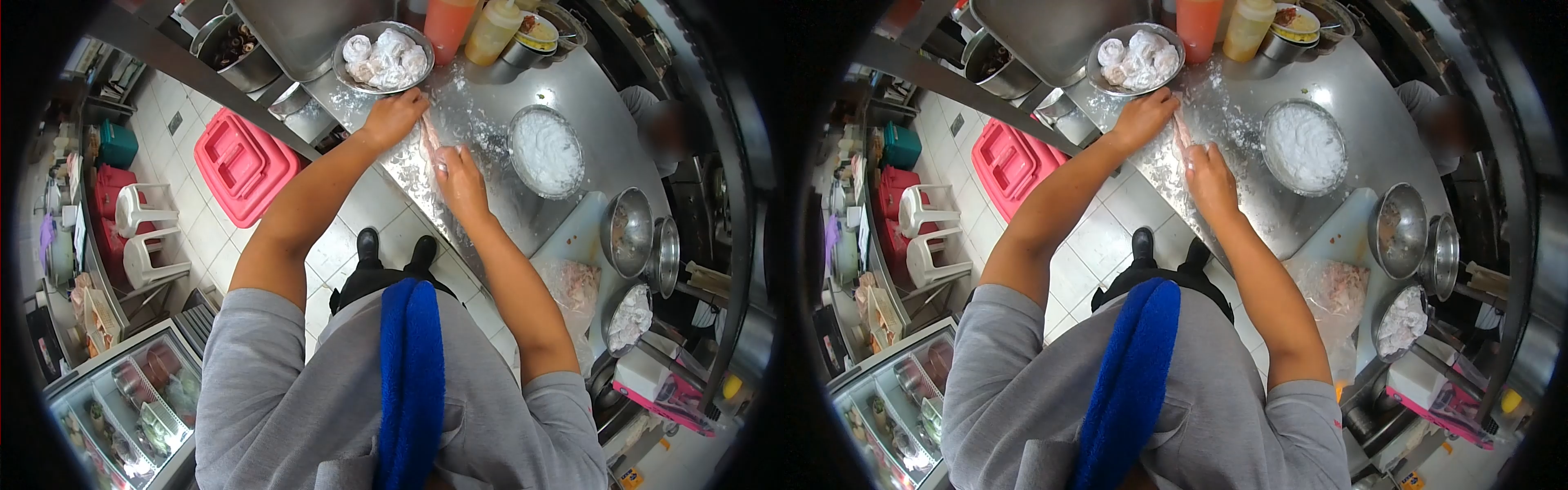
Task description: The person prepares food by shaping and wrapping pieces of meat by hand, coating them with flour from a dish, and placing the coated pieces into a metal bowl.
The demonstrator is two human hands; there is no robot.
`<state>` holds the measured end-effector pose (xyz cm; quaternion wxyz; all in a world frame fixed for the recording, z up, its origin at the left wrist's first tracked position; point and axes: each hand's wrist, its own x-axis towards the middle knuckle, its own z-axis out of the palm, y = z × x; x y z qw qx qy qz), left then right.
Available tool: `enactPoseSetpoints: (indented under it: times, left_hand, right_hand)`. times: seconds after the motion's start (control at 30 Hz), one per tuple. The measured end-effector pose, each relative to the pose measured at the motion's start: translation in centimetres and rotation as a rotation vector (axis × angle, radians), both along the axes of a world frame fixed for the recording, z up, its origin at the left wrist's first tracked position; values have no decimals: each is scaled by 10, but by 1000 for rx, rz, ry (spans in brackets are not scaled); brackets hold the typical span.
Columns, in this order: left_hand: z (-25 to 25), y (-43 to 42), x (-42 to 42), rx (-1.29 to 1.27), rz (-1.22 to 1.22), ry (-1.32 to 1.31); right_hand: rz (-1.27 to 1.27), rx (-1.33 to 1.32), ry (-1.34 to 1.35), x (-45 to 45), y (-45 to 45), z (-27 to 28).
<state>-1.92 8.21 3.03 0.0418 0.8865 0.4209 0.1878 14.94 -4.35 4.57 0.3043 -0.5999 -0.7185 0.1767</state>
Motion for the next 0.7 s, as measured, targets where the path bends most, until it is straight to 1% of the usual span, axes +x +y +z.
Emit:
enactPoseSetpoints:
  times: [0.03, 0.07, 0.13, 0.23, 0.33, 0.37, 0.43, 0.5, 0.53, 0.6, 0.63, 0.67, 0.7]
  left_hand:
    - [0, 0, 1, 0, 0, 0]
    - [-1, 0, 2, 2, 15, 18]
    - [0, -1, 3, 5, 29, 36]
    - [-1, -2, 3, 2, 51, 63]
    - [-5, -4, 1, -6, 47, 50]
    - [-7, -5, 1, 14, 57, 10]
    - [-9, -6, 1, 36, 65, -30]
    - [-10, -7, 2, 105, 97, -41]
    - [0, -14, 4, 106, 96, -41]
    - [18, -26, 7, 21, 116, -48]
    - [16, -26, 7, 25, 110, -47]
    - [11, -28, 6, 95, 49, -45]
    - [5, -29, 4, 164, -13, -43]
  right_hand:
    - [8, -21, -68, -2, -6, 3]
    - [8, -21, -68, -2, -10, 3]
    - [101, 116, -128, -3, -18, 4]
    - [133, 140, -176, -2, -32, 2]
    - [128, 123, -175, 2, -46, 1]
    - [126, 124, -176, 4, -51, 2]
    - [165, 47, -192, 6, -60, 6]
    - [153, 96, -170, 6, -65, 14]
    - [144, 144, -147, 6, -66, 17]
    - [133, 157, -176, 5, -68, 10]
    - [122, 167, -205, 5, -68, 8]
    - [115, 169, -204, 6, -72, 7]
    - [129, 93, -197, 6, -76, 11]
